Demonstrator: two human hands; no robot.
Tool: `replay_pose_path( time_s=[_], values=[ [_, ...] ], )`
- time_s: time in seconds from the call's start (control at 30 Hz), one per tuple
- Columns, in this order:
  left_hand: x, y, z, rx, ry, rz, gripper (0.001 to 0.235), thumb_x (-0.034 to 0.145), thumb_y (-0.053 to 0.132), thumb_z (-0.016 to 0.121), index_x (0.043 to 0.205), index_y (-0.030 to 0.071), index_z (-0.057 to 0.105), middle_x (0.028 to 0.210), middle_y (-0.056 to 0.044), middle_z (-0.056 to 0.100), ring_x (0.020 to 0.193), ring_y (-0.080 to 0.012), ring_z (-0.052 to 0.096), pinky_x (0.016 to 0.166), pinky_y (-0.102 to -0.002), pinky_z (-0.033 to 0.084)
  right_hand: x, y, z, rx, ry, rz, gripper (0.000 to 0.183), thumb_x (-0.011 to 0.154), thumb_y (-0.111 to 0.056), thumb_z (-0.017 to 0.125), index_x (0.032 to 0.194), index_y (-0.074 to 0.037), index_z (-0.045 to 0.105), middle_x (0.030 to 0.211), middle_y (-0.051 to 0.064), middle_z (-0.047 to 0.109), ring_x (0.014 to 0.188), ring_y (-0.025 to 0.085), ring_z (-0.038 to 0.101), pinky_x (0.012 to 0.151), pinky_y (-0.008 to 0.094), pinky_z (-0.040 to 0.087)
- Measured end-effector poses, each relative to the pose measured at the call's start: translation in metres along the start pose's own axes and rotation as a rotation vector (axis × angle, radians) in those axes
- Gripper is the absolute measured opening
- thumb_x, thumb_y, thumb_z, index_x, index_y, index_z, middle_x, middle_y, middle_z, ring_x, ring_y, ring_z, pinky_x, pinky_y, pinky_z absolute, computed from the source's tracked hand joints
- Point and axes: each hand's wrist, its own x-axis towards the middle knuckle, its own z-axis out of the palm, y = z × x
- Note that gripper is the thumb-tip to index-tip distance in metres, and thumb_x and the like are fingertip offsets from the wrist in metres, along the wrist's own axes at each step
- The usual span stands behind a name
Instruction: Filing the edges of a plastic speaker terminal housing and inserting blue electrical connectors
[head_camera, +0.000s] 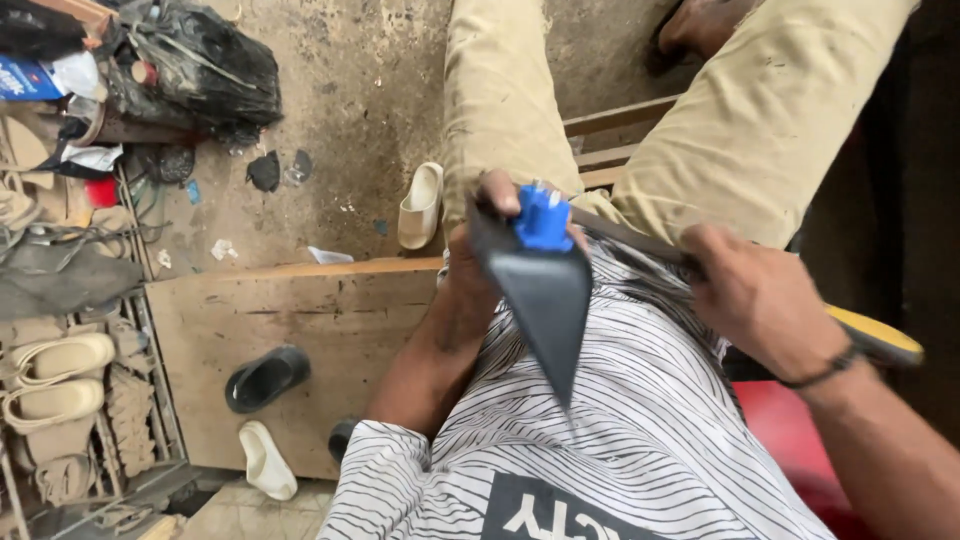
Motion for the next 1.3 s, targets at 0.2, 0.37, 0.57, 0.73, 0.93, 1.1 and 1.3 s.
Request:
replay_pose_path(
  time_s=[0.2, 0.37, 0.57, 0.73, 0.93, 1.1, 1.3],
  values=[
    [0.007, 0.031, -0.043, -0.232, -0.454, -0.435, 0.029, 0.108, 0.01, 0.034, 0.133, 0.02, 0.039, 0.144, -0.035, 0.052, 0.137, -0.0677, 0.039, 0.11, -0.072, 0.044, -0.049, 0.019, -0.029, 0.412, -0.126, 0.35, 0.054, 0.093, -0.023, 0.065, 0.146, -0.018, 0.055, 0.085, 0.015, 0.075, 0.059, 0.031, 0.069, 0.066, 0.044, 0.052],
    [0.034, 0.02, -0.024, -0.065, -0.757, -0.138, 0.037, 0.103, 0.015, 0.062, 0.127, 0.003, 0.037, 0.141, -0.03, 0.05, 0.128, -0.0628, 0.048, 0.104, -0.076, 0.045, -0.113, 0.061, -0.006, 0.438, 0.056, 0.132, 0.028, 0.102, -0.018, 0.054, 0.126, -0.008, 0.064, 0.08, 0.005, 0.072, 0.057, 0.023, 0.066, 0.057, 0.036, 0.05],
    [0.034, 0.009, 0.0, -0.053, -0.64, -0.08, 0.036, 0.098, 0.014, 0.069, 0.12, 0.001, 0.044, 0.132, -0.021, 0.051, 0.126, -0.0497, 0.054, 0.104, -0.066, 0.051, -0.121, 0.059, 0.0, 0.428, 0.144, -0.006, 0.016, 0.106, 0.0, 0.05, 0.119, -0.005, 0.043, 0.08, 0.012, 0.05, 0.057, 0.022, 0.046, 0.048, 0.035, 0.033],
    [0.021, 0.01, -0.011, 0.02, -0.569, -0.132, 0.064, 0.075, 0.03, 0.09, 0.119, 0.007, 0.049, 0.125, -0.016, 0.053, 0.128, -0.045, 0.057, 0.115, -0.053, 0.048, -0.109, 0.042, -0.015, 0.247, 0.318, -0.398, 0.057, 0.101, 0.011, 0.048, 0.155, -0.007, 0.037, 0.107, 0.022, 0.068, 0.072, 0.034, 0.063, 0.058, 0.043, 0.049],
    [0.027, 0.004, -0.011, -0.048, -0.628, -0.144, 0.061, 0.079, 0.027, 0.088, 0.121, 0.006, 0.05, 0.13, -0.013, 0.052, 0.128, -0.0495, 0.054, 0.103, -0.064, 0.053, -0.102, 0.039, -0.013, 0.131, 0.296, -0.424, 0.052, 0.099, 0.01, 0.05, 0.147, -0.009, 0.048, 0.11, 0.015, 0.069, 0.077, 0.031, 0.066, 0.065, 0.042, 0.052],
    [0.038, 0.002, -0.007, -0.073, -0.635, -0.12, 0.053, 0.086, 0.022, 0.084, 0.125, 0.005, 0.052, 0.131, -0.015, 0.056, 0.138, -0.0437, 0.048, 0.105, -0.053, 0.056, -0.106, 0.049, -0.01, 0.258, 0.354, -0.451, 0.051, 0.101, 0.01, 0.049, 0.149, -0.007, 0.041, 0.1, 0.022, 0.065, 0.066, 0.034, 0.057, 0.058, 0.044, 0.046],
    [0.031, -0.009, 0.002, 0.123, -0.428, 0.041, 0.042, 0.08, 0.042, 0.082, 0.101, 0.014, 0.058, 0.107, -0.008, 0.065, 0.105, -0.0247, 0.062, 0.082, -0.033, 0.061, -0.102, 0.055, -0.007, 0.244, 0.301, -0.395, 0.053, 0.102, 0.01, 0.052, 0.151, -0.012, 0.048, 0.106, 0.008, 0.07, 0.08, 0.025, 0.067, 0.066, 0.042, 0.051]
  ],
)
